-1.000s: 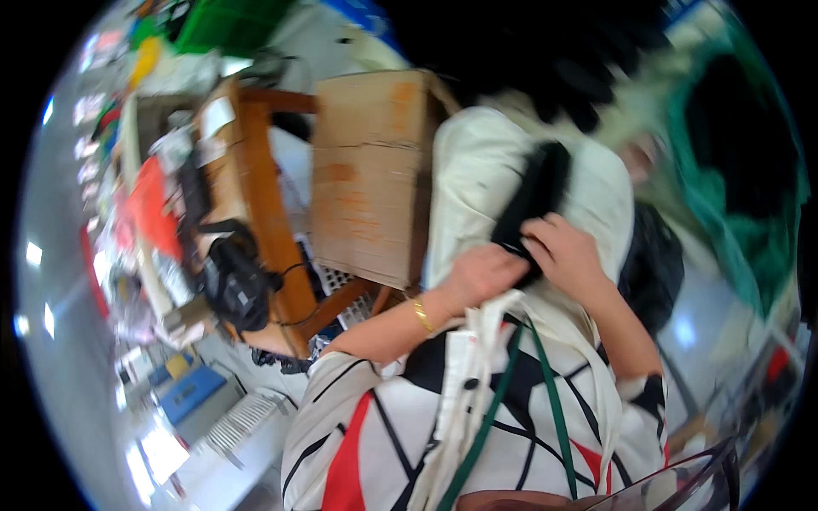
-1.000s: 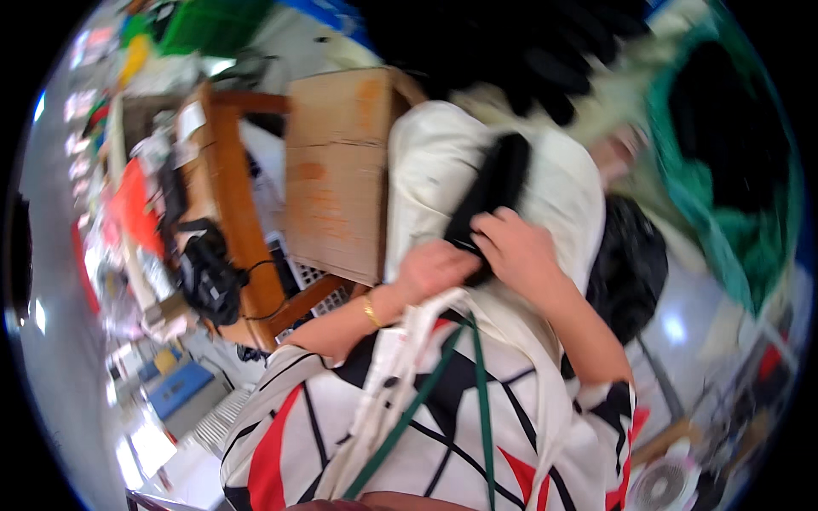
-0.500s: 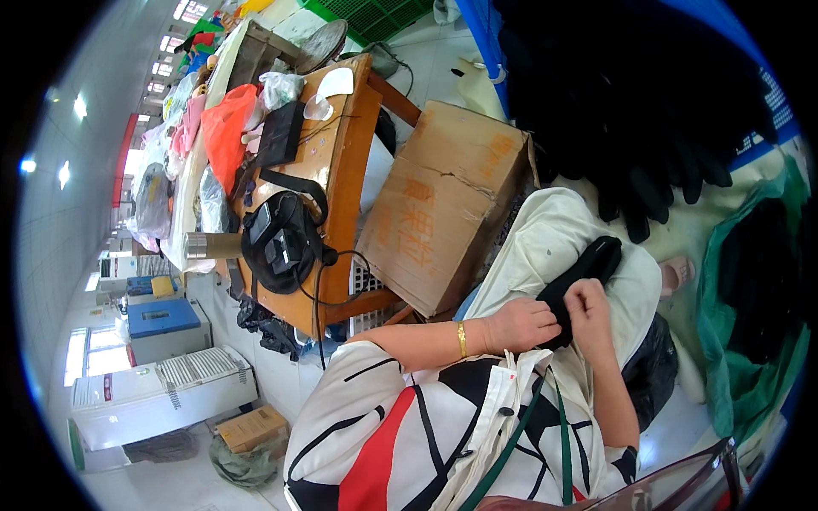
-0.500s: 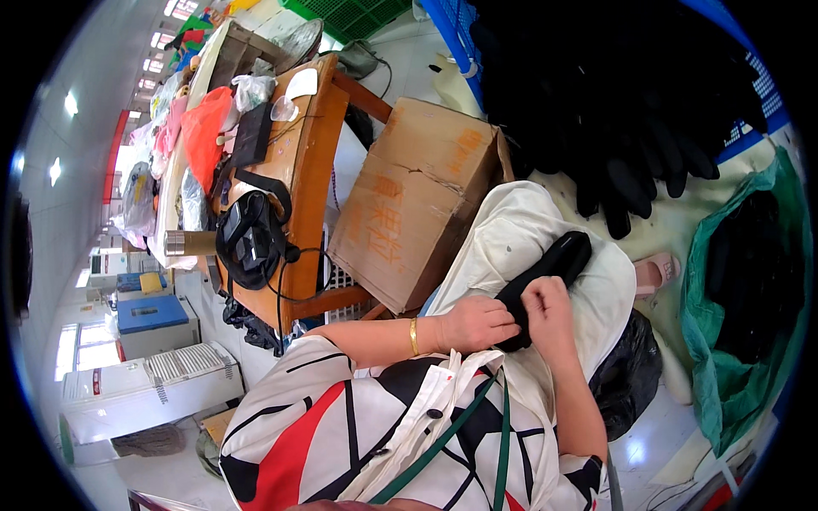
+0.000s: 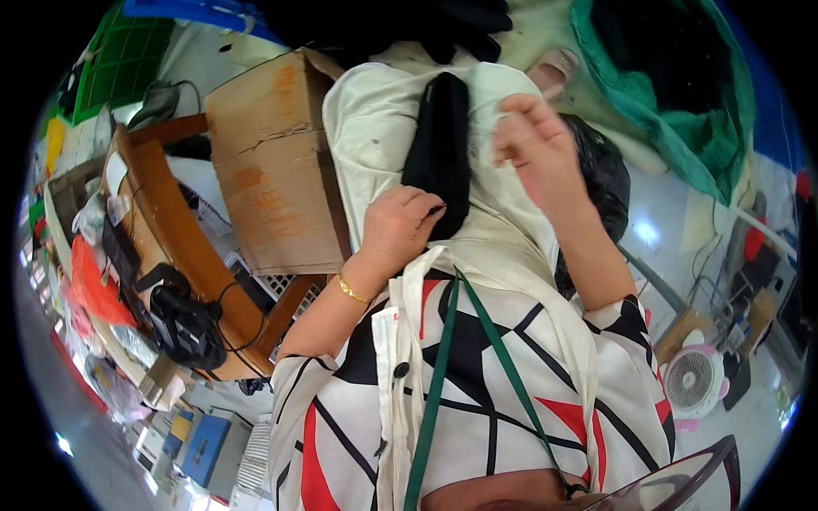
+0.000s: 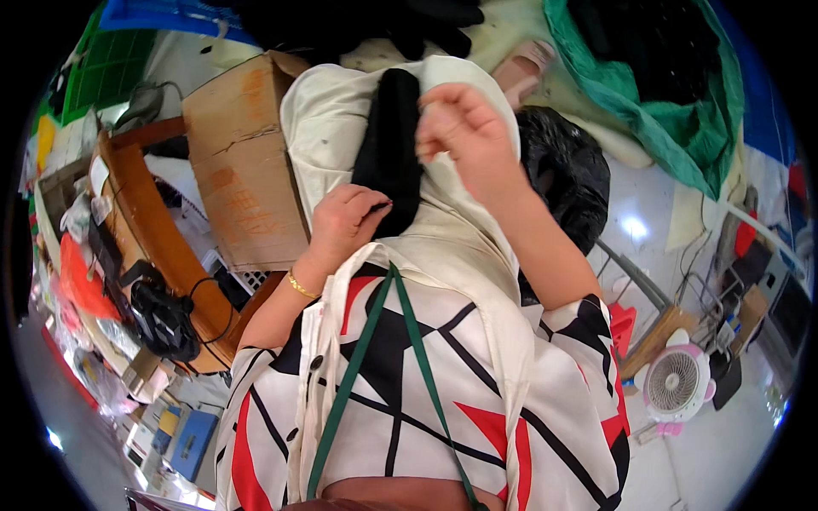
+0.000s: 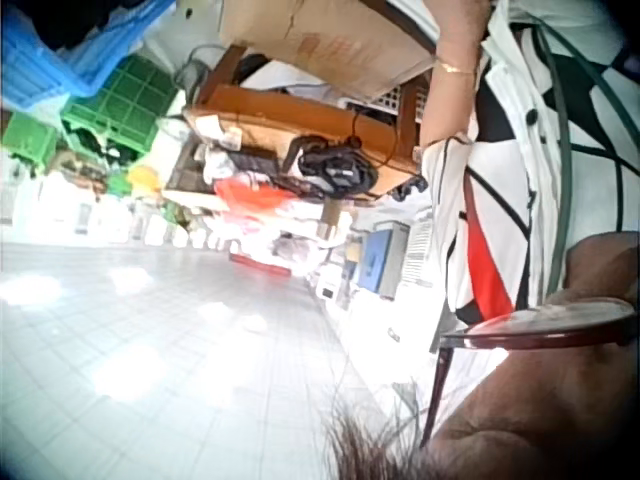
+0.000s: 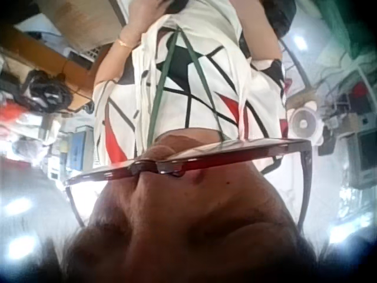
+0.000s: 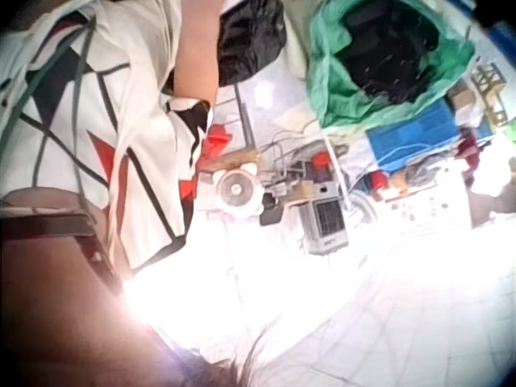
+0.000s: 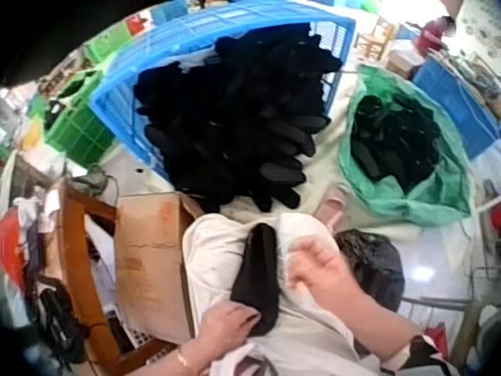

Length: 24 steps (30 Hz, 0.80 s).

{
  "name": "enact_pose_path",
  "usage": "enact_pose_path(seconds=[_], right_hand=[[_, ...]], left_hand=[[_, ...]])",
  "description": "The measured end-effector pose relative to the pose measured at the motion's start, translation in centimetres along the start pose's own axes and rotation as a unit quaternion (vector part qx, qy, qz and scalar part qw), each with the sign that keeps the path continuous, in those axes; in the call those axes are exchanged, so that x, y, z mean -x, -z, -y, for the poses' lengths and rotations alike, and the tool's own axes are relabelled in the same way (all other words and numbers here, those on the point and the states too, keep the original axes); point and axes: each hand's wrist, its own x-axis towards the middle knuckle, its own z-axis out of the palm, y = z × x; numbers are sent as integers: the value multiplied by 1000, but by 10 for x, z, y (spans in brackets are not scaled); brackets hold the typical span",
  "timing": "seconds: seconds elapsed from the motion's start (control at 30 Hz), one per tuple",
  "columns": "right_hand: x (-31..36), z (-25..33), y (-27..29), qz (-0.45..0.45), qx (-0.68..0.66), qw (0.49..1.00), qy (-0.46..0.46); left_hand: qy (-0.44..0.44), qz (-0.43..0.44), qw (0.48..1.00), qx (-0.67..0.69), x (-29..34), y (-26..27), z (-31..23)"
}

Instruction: The person sits on the floor and sews a black glove using a needle and thread. They repeatedly insert the needle into the glove fabric and pull the thread through to stitch the material. The person handles the glove with both hands, adjusting its position on their lap as they work.

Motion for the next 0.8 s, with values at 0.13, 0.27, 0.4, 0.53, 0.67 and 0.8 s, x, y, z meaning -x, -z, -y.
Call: enact_pose_path(seconds=[0.13,0.27,0.4,0.53,0.67,0.8], right_hand=[[18,-26,4,95,242,957,-130],[35,-40,4,157,452,875,-68],[46,-43,6,184,534,826,14],[48,-46,9,192,546,814,40],[49,-48,10,194,549,811,54],[49,-46,10,195,550,811,55]], left_hand=[[-8,-3,1000,1,2,-2,1],[-19,-28,999,1,8,-4,4],[-22,-44,999,15,12,-7,7],[-39,-55,998,13,13,-9,9],[-41,-74,996,20,12,-10,7],[-54,-80,995,17,11,-11,8]])
